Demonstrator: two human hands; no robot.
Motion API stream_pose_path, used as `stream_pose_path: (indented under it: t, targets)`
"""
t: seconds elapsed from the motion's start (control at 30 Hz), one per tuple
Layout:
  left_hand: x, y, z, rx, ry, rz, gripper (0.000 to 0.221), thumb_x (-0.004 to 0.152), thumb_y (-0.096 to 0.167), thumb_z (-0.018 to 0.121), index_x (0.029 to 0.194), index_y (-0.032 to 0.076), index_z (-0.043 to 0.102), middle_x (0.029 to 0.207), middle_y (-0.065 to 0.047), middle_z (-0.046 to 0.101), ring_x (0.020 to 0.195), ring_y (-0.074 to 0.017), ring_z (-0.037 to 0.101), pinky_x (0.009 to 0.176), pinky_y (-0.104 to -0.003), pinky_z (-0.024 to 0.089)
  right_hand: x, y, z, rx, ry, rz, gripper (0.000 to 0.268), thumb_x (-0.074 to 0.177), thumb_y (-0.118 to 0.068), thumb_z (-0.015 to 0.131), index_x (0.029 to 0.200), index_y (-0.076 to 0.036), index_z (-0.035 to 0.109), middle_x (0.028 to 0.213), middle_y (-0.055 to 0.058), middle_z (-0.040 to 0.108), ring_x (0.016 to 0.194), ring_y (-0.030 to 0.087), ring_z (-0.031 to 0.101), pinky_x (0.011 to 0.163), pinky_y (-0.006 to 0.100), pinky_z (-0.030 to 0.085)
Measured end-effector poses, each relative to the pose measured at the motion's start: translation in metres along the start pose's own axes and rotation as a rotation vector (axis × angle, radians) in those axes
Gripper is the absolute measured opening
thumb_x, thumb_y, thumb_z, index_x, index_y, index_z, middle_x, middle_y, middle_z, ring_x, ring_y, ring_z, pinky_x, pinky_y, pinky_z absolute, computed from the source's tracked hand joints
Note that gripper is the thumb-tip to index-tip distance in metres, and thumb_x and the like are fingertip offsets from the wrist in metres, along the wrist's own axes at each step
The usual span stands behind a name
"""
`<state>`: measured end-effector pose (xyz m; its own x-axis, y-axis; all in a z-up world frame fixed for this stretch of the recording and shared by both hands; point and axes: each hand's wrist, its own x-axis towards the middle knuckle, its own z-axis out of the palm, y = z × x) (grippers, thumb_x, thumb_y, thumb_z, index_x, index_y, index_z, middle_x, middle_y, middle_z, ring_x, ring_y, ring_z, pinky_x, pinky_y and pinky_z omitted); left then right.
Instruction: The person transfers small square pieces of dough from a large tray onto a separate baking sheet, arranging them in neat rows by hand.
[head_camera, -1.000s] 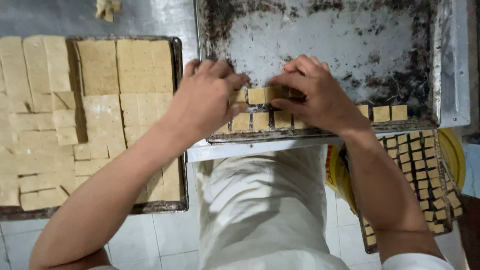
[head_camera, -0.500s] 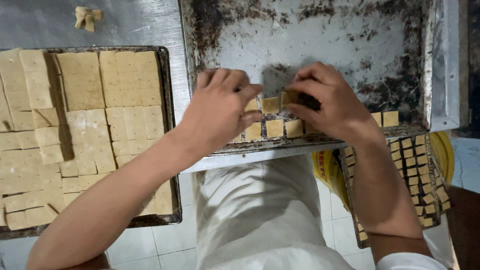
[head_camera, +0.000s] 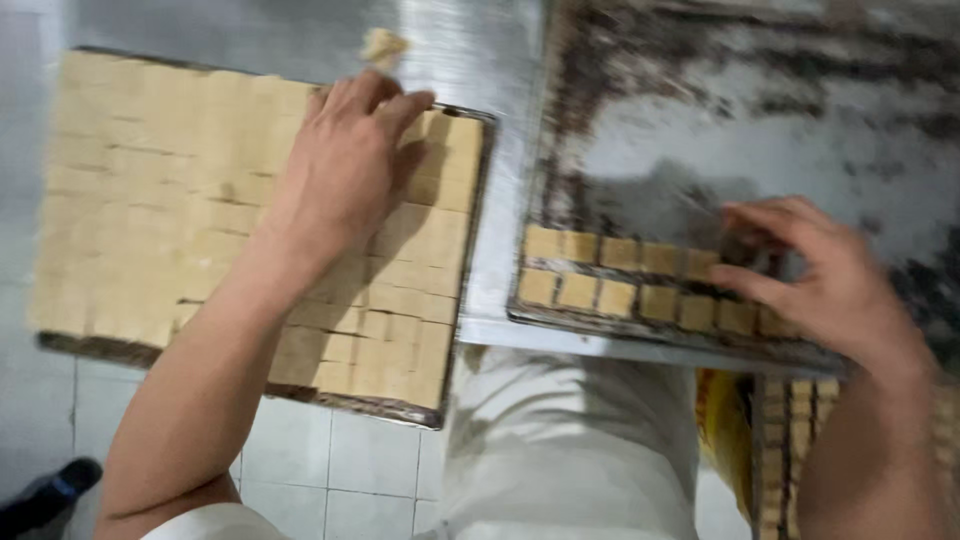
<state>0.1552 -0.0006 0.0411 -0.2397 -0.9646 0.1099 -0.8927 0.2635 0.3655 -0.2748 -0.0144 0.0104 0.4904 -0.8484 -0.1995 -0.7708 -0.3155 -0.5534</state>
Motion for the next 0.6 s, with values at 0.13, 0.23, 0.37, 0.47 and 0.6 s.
stream_pose_path:
  t: [0.13,0.23,0.37,0.47,0.6]
  targets:
    - [-0.033,-0.02,-0.007,0.005,-0.148,-0.127,0.058,0.079,-0.007,0.053,0.135,0.001,0.062,0.129,-0.022,0.06,0.114,-0.0419,0.057,0.101,-0.047,0.046,0.031,-0.023,0.014,-0.039,0.075,-0.089,0.049,0.085,-0.03,0.078,0.125,-0.004,0.071,0.118,0.013,0.069,0.103,0.024,0.069,0.077,0.037,0.06]
    - [-0.053,-0.02,-0.002,0.172,-0.095,-0.004,0.04,0.095,0.004,0.055,0.134,-0.003,0.061,0.124,-0.022,0.062,0.116,-0.0383,0.059,0.108,-0.047,0.043,0.066,-0.062,0.048,0.082,0.07,-0.349,0.037,0.094,-0.029,0.073,0.119,-0.002,0.072,0.106,0.013,0.071,0.092,0.021,0.069,0.078,0.033,0.062]
    - [-0.075,-0.017,0.0,0.207,-0.142,-0.001,0.041,0.092,0.007,0.057,0.13,-0.004,0.062,0.118,-0.019,0.062,0.113,-0.0337,0.061,0.11,-0.046,0.044,0.094,-0.139,0.099,-0.002,0.169,-0.579,0.033,0.096,-0.022,0.073,0.122,-0.001,0.071,0.108,0.015,0.068,0.102,0.029,0.064,0.088,0.041,0.055]
    - [-0.077,-0.019,-0.005,0.096,-0.138,-0.009,0.033,0.093,0.01,0.058,0.123,-0.003,0.063,0.122,-0.017,0.061,0.112,-0.0339,0.061,0.097,-0.045,0.047,0.102,-0.18,0.118,0.022,0.203,-0.479,0.035,0.091,-0.018,0.076,0.12,0.001,0.07,0.105,0.016,0.064,0.098,0.031,0.062,0.087,0.044,0.052]
    - [-0.076,-0.022,-0.005,0.031,-0.08,-0.015,0.028,0.098,0.012,0.058,0.124,0.001,0.063,0.117,-0.016,0.06,0.109,-0.0328,0.06,0.094,-0.045,0.046,0.106,-0.195,0.123,0.037,0.175,-0.299,0.018,0.087,-0.014,0.078,0.102,-0.005,0.073,0.095,0.012,0.063,0.092,0.031,0.064,0.079,0.048,0.048]
